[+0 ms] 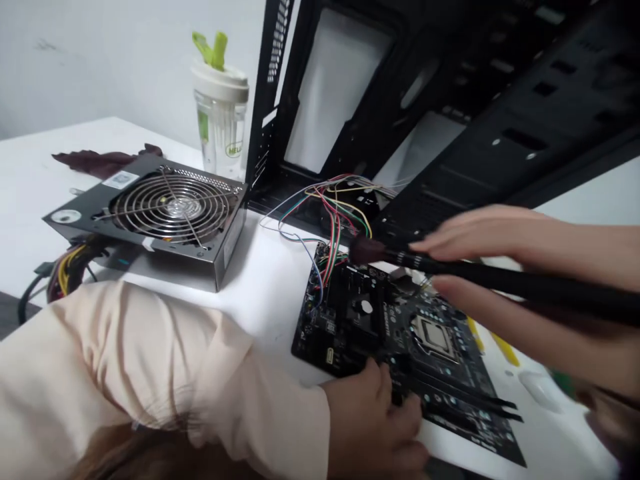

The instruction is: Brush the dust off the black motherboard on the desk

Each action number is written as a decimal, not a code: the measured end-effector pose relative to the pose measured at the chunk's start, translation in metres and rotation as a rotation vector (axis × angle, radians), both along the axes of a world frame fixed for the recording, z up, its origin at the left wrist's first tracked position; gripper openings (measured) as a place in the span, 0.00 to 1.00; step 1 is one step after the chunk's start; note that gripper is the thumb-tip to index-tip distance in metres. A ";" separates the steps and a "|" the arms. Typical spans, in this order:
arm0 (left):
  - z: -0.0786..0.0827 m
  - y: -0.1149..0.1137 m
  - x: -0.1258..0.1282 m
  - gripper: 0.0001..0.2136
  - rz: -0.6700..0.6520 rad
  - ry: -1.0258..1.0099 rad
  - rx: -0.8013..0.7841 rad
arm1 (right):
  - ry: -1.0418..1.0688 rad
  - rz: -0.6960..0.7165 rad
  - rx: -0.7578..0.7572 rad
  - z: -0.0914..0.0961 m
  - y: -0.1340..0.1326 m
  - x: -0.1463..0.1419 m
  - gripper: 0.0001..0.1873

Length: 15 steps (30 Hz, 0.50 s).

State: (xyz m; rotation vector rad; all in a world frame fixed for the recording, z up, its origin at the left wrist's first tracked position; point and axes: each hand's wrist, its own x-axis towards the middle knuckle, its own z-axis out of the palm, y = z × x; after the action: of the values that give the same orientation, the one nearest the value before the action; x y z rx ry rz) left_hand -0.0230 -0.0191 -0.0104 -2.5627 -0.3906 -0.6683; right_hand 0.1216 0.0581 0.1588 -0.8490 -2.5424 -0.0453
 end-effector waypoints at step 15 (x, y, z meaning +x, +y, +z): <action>-0.023 -0.002 0.030 0.16 -0.015 0.032 -0.006 | -0.603 0.120 -0.649 -0.017 0.057 -0.105 0.08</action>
State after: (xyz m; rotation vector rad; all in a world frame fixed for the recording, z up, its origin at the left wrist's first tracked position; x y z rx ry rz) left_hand 0.0068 -0.0211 -0.0338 -2.5814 -0.3632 -0.6320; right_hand 0.0164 0.1155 0.1419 -1.0211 -3.2335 0.6942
